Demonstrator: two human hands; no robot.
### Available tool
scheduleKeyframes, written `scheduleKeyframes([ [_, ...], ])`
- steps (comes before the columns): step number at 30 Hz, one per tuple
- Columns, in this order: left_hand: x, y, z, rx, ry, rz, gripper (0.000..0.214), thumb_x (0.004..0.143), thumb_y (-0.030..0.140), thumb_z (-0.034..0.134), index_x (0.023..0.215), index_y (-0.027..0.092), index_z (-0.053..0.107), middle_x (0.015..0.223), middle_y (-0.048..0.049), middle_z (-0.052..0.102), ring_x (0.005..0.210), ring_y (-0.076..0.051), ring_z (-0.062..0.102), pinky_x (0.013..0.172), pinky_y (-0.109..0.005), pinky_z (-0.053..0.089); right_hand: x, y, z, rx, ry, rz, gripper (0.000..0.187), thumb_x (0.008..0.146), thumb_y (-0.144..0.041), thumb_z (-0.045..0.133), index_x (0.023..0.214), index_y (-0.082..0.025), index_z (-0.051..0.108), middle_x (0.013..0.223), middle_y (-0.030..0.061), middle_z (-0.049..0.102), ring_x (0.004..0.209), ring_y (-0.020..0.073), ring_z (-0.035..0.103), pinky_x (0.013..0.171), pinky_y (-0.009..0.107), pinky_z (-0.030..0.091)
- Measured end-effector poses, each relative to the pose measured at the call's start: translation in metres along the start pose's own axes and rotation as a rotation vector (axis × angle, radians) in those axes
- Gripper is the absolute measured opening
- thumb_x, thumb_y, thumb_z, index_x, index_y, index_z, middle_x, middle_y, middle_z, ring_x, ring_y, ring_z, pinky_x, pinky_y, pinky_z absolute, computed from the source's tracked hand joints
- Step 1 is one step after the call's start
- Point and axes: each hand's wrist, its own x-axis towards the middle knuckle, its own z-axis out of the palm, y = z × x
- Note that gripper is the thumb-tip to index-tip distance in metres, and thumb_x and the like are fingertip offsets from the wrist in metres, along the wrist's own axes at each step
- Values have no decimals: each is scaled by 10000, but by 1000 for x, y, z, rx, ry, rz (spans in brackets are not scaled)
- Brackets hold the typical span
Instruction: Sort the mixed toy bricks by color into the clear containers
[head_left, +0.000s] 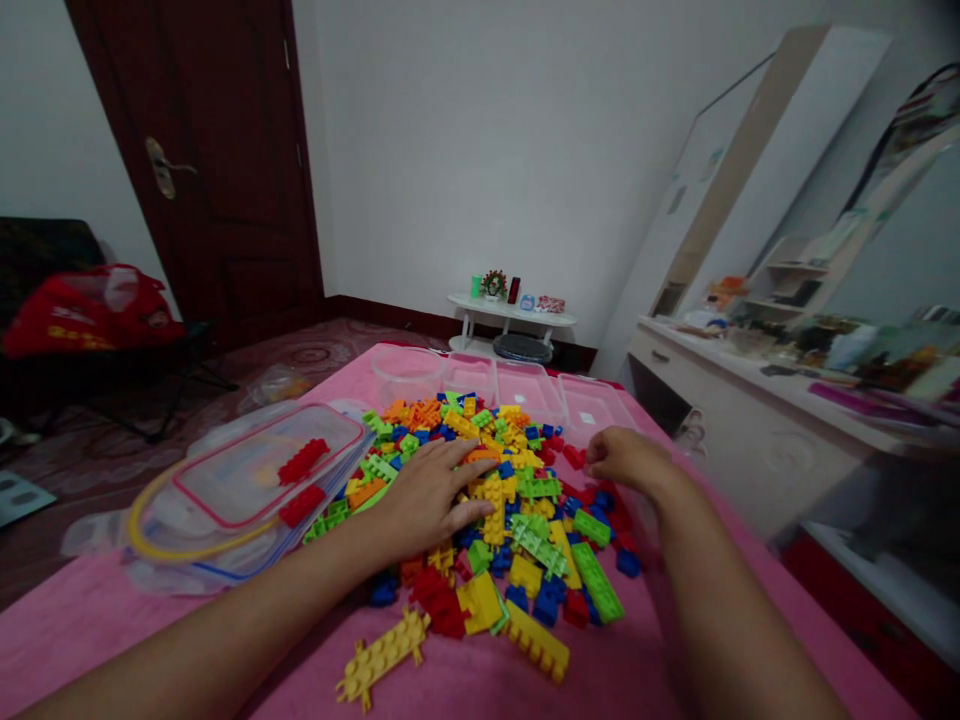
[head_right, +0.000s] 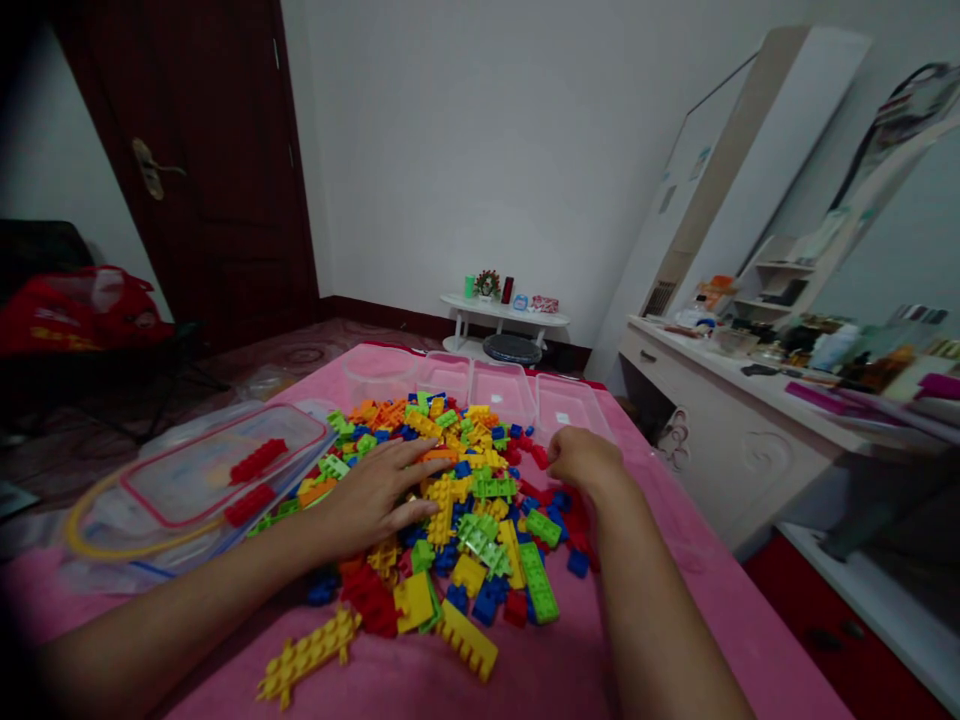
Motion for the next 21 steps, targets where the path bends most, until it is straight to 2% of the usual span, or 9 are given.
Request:
scheduleKeyframes([
  [4, 1, 3, -8, -51, 87, -1, 493, 853, 431, 531, 1309, 250, 481, 1430, -123, 369, 1274, -278, 381, 1016, -459, 350, -1, 25, -7, 54, -38, 48, 88, 662, -228, 658, 712, -184, 715, 662, 56, 687, 673, 180, 650, 621, 260, 449],
  [6, 2, 9, -23, -74, 102, -11, 365, 843, 334, 558, 1191, 226, 576, 1334, -117, 474, 1208, -259, 447, 972, -416, 390, -1, 29, -7, 85, -66, 49, 80, 647, -215, 662, 688, -170, 713, 610, 53, 673, 625, 171, 640, 595, 250, 447],
  [7, 1, 12, -32, -85, 64, -19, 287, 836, 305, 564, 1105, 225, 622, 1236, -99, 551, 1132, -242, 507, 928, -387, 418, -1, 29, -6, 98, -77, 48, 79, 636, -214, 669, 681, -166, 712, 597, 50, 669, 611, 167, 635, 585, 244, 446],
  [9, -3, 21, -52, -115, -126, -26, 181, 799, 326, 608, 947, 241, 669, 981, -43, 652, 915, -205, 600, 785, -321, 459, -3, 23, -5, 147, -108, 17, 95, 611, -222, 688, 680, -161, 709, 589, 45, 666, 597, 160, 628, 570, 231, 444],
  [12, -13, 35, -71, -141, -450, 57, 289, 645, 404, 742, 892, 268, 680, 836, -4, 662, 747, -190, 620, 620, -265, 434, -9, 5, -6, 319, -213, -171, 139, 610, -242, 676, 712, -151, 703, 608, 37, 668, 598, 155, 618, 556, 217, 446],
  [13, -16, 39, -72, -119, -508, 88, 335, 595, 406, 773, 884, 264, 682, 842, -9, 659, 724, -194, 618, 583, -260, 418, -13, -2, -8, 380, -255, -254, 155, 621, -243, 659, 736, -149, 702, 618, 33, 668, 599, 154, 616, 553, 216, 447],
  [15, -20, 46, -66, -16, -540, 108, 327, 573, 349, 782, 866, 242, 684, 862, -32, 650, 674, -199, 610, 524, -262, 382, -20, -17, -11, 435, -297, -380, 201, 639, -240, 631, 804, -150, 701, 642, 23, 667, 598, 151, 607, 541, 216, 443],
  [18, -17, 45, -46, 106, -492, 60, 170, 654, 232, 697, 823, 214, 688, 820, -51, 636, 610, -191, 589, 486, -264, 343, -31, -36, -14, 373, -221, -487, 271, 632, -244, 649, 884, -160, 700, 663, 10, 654, 589, 139, 580, 517, 208, 411],
  [21, -9, 33, -27, 56, -414, -7, 89, 686, 234, 667, 770, 211, 686, 806, -45, 630, 656, -184, 589, 517, -254, 362, -37, -53, -10, 341, -157, -570, 289, 647, -259, 660, 919, -167, 695, 668, 1, 643, 589, 129, 566, 506, 201, 380],
])
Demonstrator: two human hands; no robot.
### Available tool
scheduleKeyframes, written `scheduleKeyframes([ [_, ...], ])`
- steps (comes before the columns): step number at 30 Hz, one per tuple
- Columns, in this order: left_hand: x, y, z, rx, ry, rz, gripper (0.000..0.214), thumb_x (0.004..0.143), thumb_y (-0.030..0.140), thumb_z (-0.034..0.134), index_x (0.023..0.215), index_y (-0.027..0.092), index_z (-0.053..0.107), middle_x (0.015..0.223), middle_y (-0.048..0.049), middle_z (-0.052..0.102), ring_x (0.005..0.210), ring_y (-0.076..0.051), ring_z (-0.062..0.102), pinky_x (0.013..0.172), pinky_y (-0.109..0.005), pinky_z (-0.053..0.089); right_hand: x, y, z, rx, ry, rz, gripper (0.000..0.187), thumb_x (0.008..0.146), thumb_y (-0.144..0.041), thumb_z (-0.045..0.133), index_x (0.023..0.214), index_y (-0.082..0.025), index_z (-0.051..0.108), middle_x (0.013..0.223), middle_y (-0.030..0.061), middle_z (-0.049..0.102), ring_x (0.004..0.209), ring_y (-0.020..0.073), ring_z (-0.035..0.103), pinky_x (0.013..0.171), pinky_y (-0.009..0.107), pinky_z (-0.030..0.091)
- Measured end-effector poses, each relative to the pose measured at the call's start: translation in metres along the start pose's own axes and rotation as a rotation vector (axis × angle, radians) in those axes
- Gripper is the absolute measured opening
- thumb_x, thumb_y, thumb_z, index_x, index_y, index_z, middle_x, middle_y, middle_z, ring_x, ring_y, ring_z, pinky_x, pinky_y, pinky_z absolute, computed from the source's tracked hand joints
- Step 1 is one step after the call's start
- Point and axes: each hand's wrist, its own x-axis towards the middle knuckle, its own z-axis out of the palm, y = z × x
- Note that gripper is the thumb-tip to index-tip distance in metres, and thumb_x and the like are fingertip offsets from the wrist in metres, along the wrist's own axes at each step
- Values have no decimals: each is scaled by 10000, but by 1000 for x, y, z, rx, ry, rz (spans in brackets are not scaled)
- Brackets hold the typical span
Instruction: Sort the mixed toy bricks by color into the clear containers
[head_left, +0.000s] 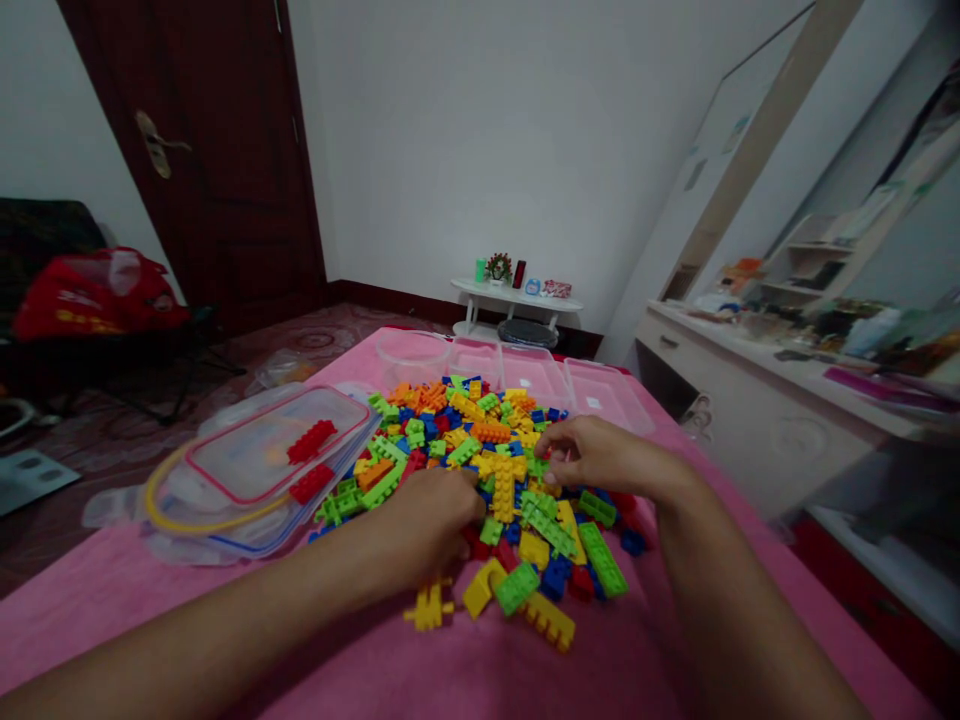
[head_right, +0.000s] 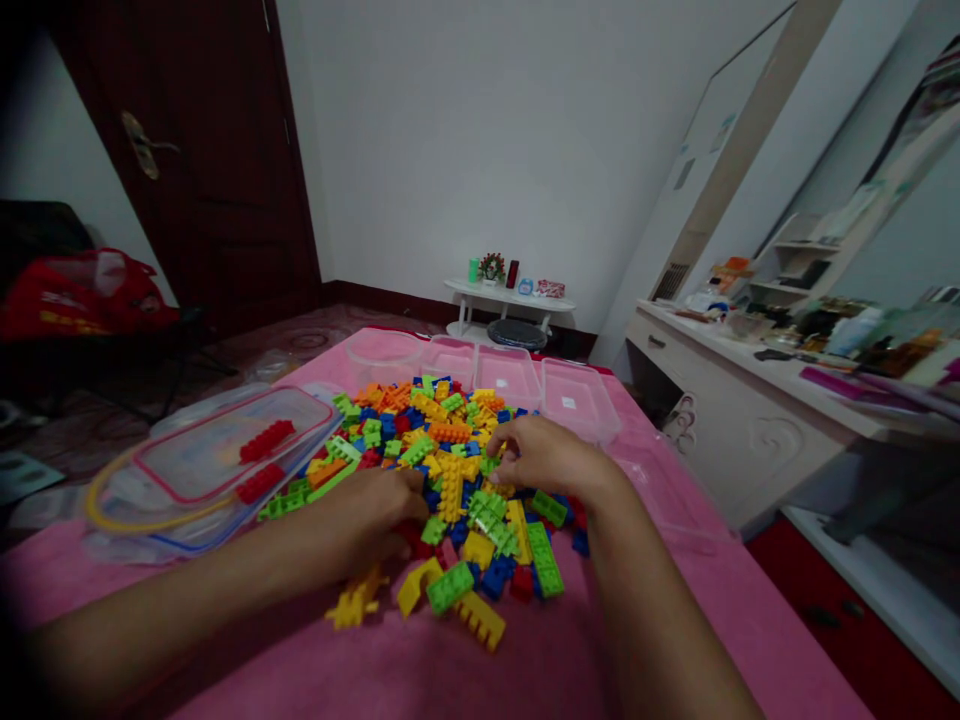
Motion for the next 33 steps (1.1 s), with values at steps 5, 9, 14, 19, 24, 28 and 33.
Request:
scheduleKeyframes([
  [5, 13, -20, 13, -143, 224, -73, 140, 730, 292, 663, 837, 205, 687, 883, -39, 624, 747, -166, 592, 603, -236, 401, 14, -5, 16, -41, 147, 52, 320, 685, -296, 655, 986, -191, 689, 662, 0, 649, 588, 133, 571, 496, 204, 353],
  [9, 13, -25, 13, -288, 301, -38, 110, 780, 288, 631, 795, 198, 692, 804, -25, 646, 731, -149, 592, 631, -229, 396, 23, 10, 15, -150, 330, 114, 216, 707, -310, 633, 877, -209, 720, 745, 29, 689, 657, 154, 600, 557, 225, 381],
  [14, 16, -26, 2, -604, 482, -79, 147, 785, 328, 632, 765, 200, 701, 733, -3, 670, 688, -135, 589, 649, -229, 406, 25, 22, 9, -180, 445, 196, 183, 723, -291, 609, 835, -217, 733, 810, 53, 718, 724, 177, 625, 624, 246, 414],
  [19, 29, -27, -10, -1019, 566, -144, 145, 762, 272, 638, 696, 144, 652, 658, -2, 625, 629, -112, 573, 594, -200, 429, 23, 19, 9, -66, 456, 99, 179, 731, -300, 593, 791, -202, 730, 807, 55, 720, 708, 174, 632, 611, 244, 432],
  [24, 51, -26, -28, -1575, 523, -306, 114, 825, 249, 571, 841, 139, 595, 700, 2, 588, 522, -84, 562, 454, -175, 458, 20, 28, 0, 28, 485, 116, 197, 736, -320, 583, 785, -192, 723, 685, 41, 701, 587, 159, 621, 536, 237, 428],
  [28, 78, -29, -34, -1951, 425, -395, 59, 805, 95, 570, 858, 106, 592, 731, -34, 618, 559, -74, 593, 534, -168, 514, 17, 29, -7, 140, 577, 122, 226, 747, -334, 572, 798, -156, 701, 661, 55, 686, 540, 160, 614, 518, 251, 451],
  [33, 95, -26, -18, -1845, 469, -297, 251, 657, 82, 728, 890, 98, 636, 723, -41, 652, 586, -99, 615, 526, -172, 502, 19, 12, 0, 473, 630, -32, 448, 717, -356, 630, 1112, -146, 617, 935, 91, 678, 673, 155, 642, 608, 272, 514],
])
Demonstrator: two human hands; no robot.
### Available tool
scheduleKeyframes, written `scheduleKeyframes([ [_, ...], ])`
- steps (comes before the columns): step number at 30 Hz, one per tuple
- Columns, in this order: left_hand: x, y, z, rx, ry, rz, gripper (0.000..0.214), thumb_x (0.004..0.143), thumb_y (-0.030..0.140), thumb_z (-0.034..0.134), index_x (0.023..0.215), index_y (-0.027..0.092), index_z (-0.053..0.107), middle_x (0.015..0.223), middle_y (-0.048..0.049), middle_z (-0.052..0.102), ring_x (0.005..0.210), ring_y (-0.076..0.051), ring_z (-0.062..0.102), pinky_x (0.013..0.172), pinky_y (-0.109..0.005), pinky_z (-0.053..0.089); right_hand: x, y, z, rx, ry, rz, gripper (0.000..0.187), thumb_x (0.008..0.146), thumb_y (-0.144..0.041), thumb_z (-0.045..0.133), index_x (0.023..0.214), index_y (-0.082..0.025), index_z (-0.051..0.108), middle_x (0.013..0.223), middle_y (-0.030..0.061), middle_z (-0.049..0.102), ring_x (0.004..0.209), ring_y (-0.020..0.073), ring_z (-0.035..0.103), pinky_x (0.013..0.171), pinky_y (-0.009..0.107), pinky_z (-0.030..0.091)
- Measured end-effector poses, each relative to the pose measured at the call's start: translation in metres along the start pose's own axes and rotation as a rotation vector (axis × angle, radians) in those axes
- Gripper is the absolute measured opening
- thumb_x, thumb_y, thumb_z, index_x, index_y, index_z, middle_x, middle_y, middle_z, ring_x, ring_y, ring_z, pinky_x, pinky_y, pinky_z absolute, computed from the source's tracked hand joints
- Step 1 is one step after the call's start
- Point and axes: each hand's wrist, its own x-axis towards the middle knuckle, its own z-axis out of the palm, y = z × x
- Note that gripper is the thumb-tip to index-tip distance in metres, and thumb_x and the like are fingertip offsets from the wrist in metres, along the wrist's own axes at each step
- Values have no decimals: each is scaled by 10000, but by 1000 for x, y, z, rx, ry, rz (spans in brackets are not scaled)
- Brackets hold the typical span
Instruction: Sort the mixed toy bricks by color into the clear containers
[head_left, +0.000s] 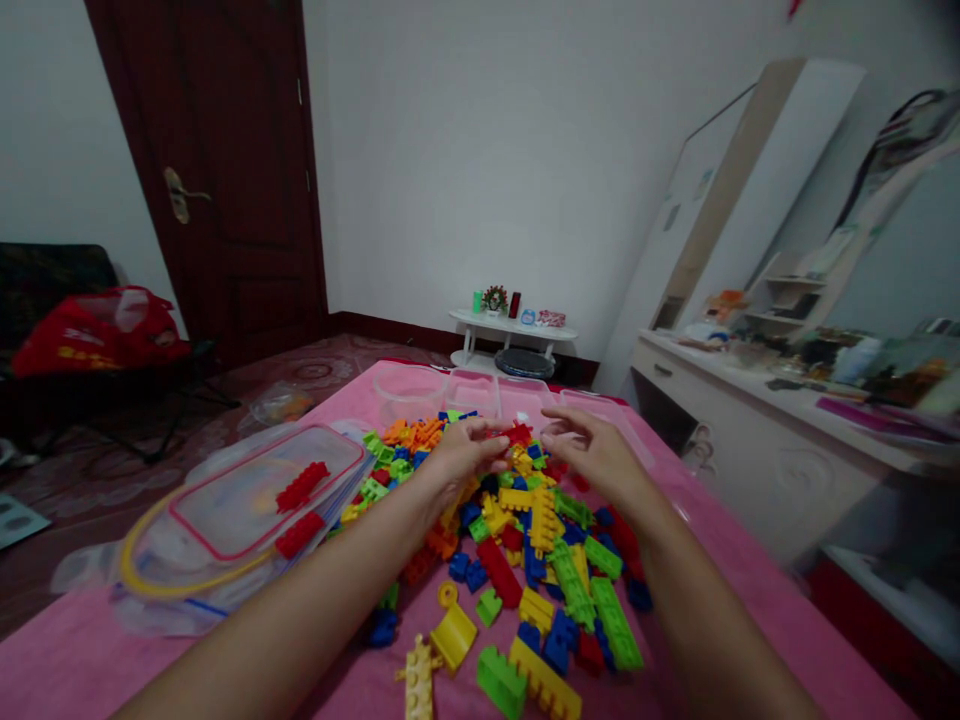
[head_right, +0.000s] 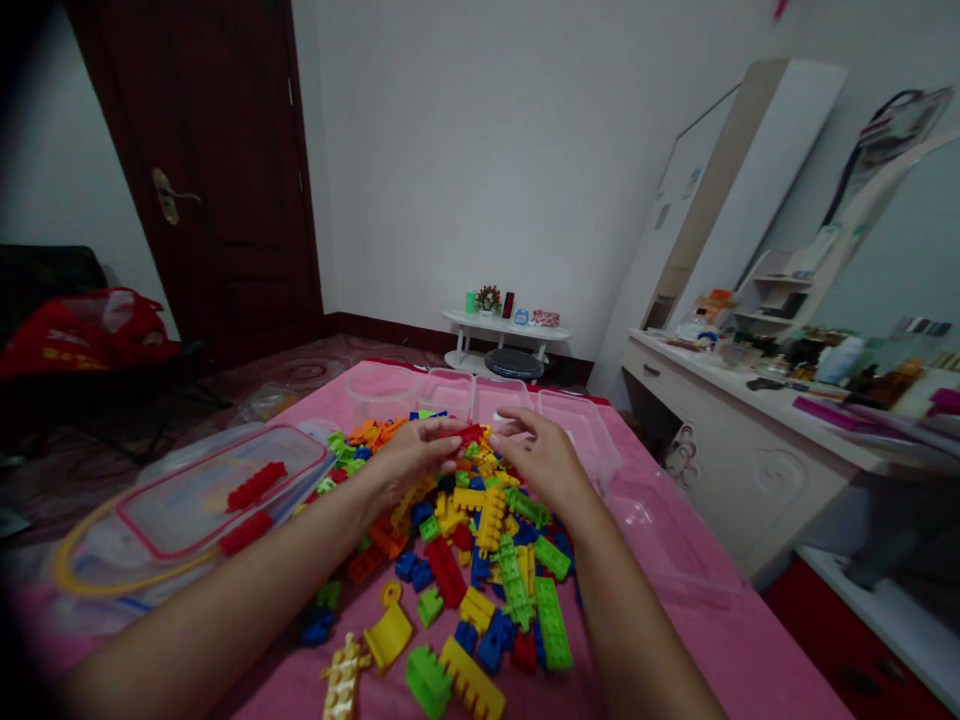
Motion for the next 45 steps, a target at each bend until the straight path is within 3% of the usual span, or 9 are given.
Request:
scheduleKeyframes([
  [4, -3, -11, -1, 140, -53, 140, 317, 582, 230, 800, 827, 107, 641, 712, -26, 658, 610, -123, 618, 525, -204, 500, -2, -3, 21, 134, -89, 0, 428, 695, -336, 652, 1082, -155, 629, 974, 86, 676, 710, 158, 641, 604, 271, 512],
  [9, -2, -18, -5, 240, -30, 297, 364, 602, 305, 774, 881, 116, 636, 815, -46, 680, 647, -134, 626, 607, -253, 524, -2, 0, 39, 284, -22, 158, 170, 682, -314, 638, 736, -153, 628, 579, 5, 624, 500, 124, 583, 476, 226, 471],
  [14, -1, -22, -10, 427, -38, 407, 423, 678, 294, 717, 1059, 133, 630, 924, -67, 681, 756, -162, 639, 701, -275, 531, -3, 0, 42, 455, -94, 269, 257, 728, -403, 622, 725, -149, 587, 530, 10, 609, 448, 102, 570, 444, 190, 438],
  [19, 0, -18, -14, 446, 1, 343, 443, 677, 310, 705, 1060, 105, 617, 884, -76, 681, 713, -171, 638, 640, -284, 538, 8, 28, 8, -129, 53, 202, 404, 873, -479, 398, 882, -153, 637, 828, 85, 702, 712, 160, 667, 586, 240, 488],
  [23, 1, -18, -16, 451, 36, 345, 375, 651, 287, 711, 973, 110, 632, 885, -72, 678, 760, -184, 642, 648, -284, 539, 12, 63, -26, -638, 221, 228, 229, 809, -295, 514, 882, -159, 683, 931, 104, 704, 898, 218, 643, 755, 304, 465],
  [30, -3, -17, -12, 389, 34, 288, 321, 640, 271, 708, 908, 110, 634, 821, -54, 666, 708, -168, 634, 618, -283, 543, 4, 88, -16, -823, -4, 324, 287, 635, -133, 639, 900, -215, 716, 943, 92, 707, 925, 242, 641, 738, 304, 449],
  [37, 0, -21, -14, 404, 29, 297, 290, 632, 275, 726, 868, 123, 651, 799, -51, 669, 698, -165, 631, 589, -268, 543, -2, 93, -3, -894, -37, 343, 247, 670, -186, 621, 906, -190, 694, 967, 135, 685, 918, 279, 639, 717, 344, 446],
  [42, 0, -21, -13, 366, 30, 271, 223, 669, 218, 701, 861, 118, 648, 732, -23, 642, 619, -133, 621, 580, -253, 538, 8, 70, -7, -818, 14, 264, 237, 691, -244, 600, 909, -197, 679, 889, 90, 693, 810, 220, 638, 679, 299, 449],
  [45, -5, -15, -7, 207, 36, 194, 246, 689, 162, 686, 923, 108, 633, 724, -11, 641, 543, -99, 602, 570, -243, 535, 12, 42, 0, -502, 73, 53, 273, 699, -240, 595, 956, -180, 665, 867, 55, 693, 744, 166, 620, 683, 268, 459],
])
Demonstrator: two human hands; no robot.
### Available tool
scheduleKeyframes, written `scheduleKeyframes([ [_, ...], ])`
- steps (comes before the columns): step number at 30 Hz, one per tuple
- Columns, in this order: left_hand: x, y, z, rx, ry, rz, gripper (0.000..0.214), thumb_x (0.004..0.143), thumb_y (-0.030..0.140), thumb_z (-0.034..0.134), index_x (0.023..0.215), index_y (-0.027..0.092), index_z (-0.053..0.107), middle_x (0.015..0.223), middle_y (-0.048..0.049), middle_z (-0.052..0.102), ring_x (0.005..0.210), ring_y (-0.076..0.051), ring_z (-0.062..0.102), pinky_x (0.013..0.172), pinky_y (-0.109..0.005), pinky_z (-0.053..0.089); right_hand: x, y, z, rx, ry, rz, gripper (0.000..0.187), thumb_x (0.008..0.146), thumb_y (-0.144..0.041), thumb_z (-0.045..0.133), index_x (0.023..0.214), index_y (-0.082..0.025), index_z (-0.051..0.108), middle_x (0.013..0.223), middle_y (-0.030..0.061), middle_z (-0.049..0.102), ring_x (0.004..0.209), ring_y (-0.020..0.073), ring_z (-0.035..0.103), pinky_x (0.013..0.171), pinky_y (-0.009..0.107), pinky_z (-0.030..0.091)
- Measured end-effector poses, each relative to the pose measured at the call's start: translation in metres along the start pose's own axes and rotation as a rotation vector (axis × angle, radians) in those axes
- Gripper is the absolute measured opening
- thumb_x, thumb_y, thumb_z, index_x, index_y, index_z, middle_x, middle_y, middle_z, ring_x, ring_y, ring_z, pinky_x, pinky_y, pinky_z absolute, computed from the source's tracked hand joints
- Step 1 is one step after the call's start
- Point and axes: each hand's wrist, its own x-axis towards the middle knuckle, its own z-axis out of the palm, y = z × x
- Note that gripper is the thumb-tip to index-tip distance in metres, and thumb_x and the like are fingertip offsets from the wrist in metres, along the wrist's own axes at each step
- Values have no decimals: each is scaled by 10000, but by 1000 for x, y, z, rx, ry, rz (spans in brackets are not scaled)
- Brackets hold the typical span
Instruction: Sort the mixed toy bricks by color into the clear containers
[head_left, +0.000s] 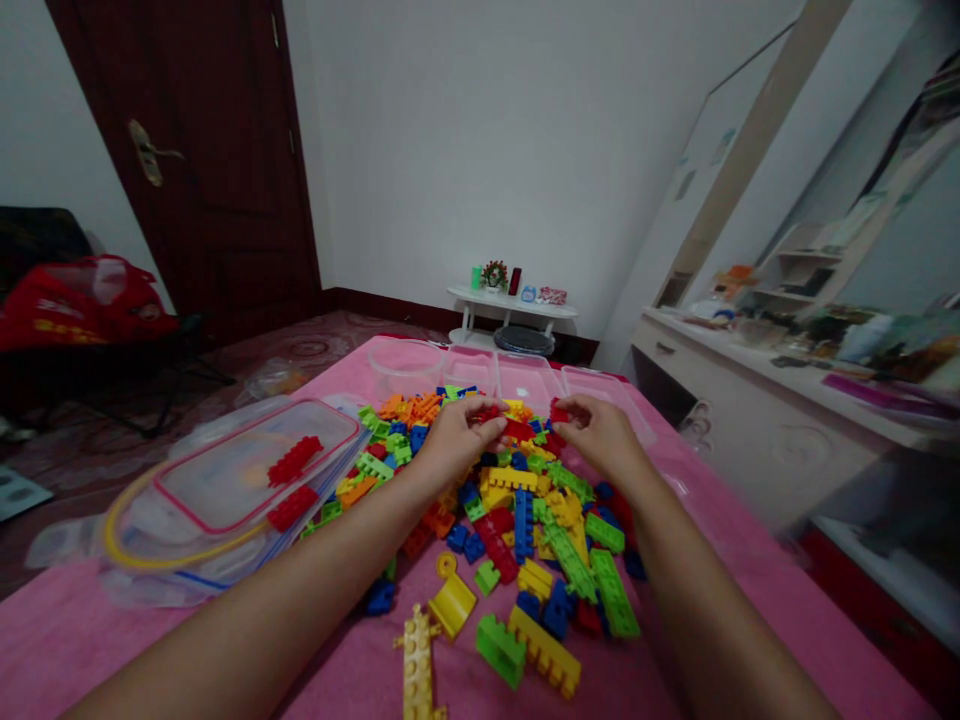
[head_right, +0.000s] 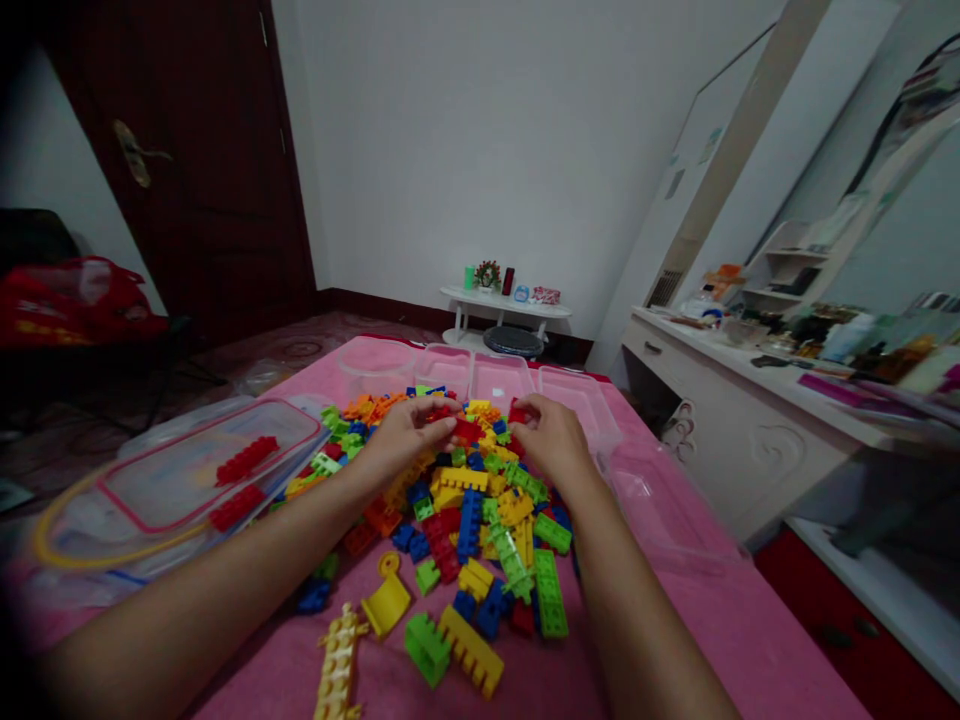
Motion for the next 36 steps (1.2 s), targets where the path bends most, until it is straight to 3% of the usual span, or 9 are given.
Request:
scheduleKeyframes([
  [5, -4, 16, 1, -231, -24, -177, 309, 744, 133, 627, 1051, 109, 600, 782, -48, 657, 586, -115, 642, 599, -234, 542, -8, -37, -2, 448, 48, -196, 293, 691, -220, 602, 972, -159, 662, 925, 59, 689, 778, 164, 616, 680, 274, 489],
  [10, -8, 20, -4, -358, -180, -318, 368, 837, 454, 530, 1028, 155, 625, 816, -67, 671, 604, -122, 633, 583, -240, 540, -17, -53, 1, 442, -11, -285, 365, 704, -117, 519, 1025, -197, 675, 1050, 55, 684, 885, 164, 627, 771, 291, 495],
  [13, -11, 18, -3, -280, -218, -342, 315, 750, 401, 667, 964, 170, 650, 786, -40, 669, 574, -94, 599, 500, -182, 496, -20, -60, 2, 451, -83, -318, 479, 683, -71, 482, 1110, -218, 643, 1049, 50, 687, 917, 163, 633, 809, 294, 490],
  [16, -9, 17, -3, -244, -137, -348, 257, 693, 260, 723, 925, 171, 659, 745, -15, 661, 533, -70, 563, 420, -130, 427, -19, -59, -4, 598, -25, -161, 496, 700, -118, 495, 1188, -171, 565, 928, 74, 698, 724, 151, 655, 677, 281, 515],
  [19, -3, 21, -9, -332, -4, -353, 204, 697, 213, 707, 883, 149, 656, 740, -22, 660, 541, -68, 571, 413, -121, 427, -13, -48, -17, 718, 198, -6, 403, 702, -186, 550, 1102, -142, 575, 846, 71, 686, 615, 131, 633, 594, 255, 502],
  [22, 4, 27, -19, -485, 163, -297, 93, 737, 161, 656, 817, 126, 623, 746, -37, 657, 598, -79, 603, 520, -146, 510, -9, -36, -30, 832, 365, 79, 345, 682, -224, 606, 1020, -154, 596, 829, 60, 682, 578, 109, 607, 530, 213, 471],
  [25, 13, 31, -30, -616, 288, -223, 17, 786, 122, 583, 787, 128, 567, 750, -45, 641, 694, -112, 634, 660, -220, 566, -8, -31, -35, 939, 432, 152, 338, 660, -228, 630, 990, -161, 602, 848, 55, 684, 548, 89, 585, 502, 195, 456],
  [29, 41, 39, -37, -703, 395, -250, 50, 847, 136, 467, 805, 140, 495, 759, -49, 582, 748, -150, 638, 701, -315, 580, -8, -31, -31, 1017, 431, 214, 334, 628, -218, 651, 953, -149, 614, 808, 44, 686, 519, 84, 577, 468, 182, 447],
  [36, 139, 51, -35, -466, 435, -186, 98, 870, 262, 469, 947, 202, 478, 804, -11, 510, 747, -128, 571, 750, -329, 533, -7, -29, -32, 1047, 450, 192, 310, 625, -205, 678, 927, -151, 636, 794, 41, 696, 511, 79, 582, 456, 166, 448],
])
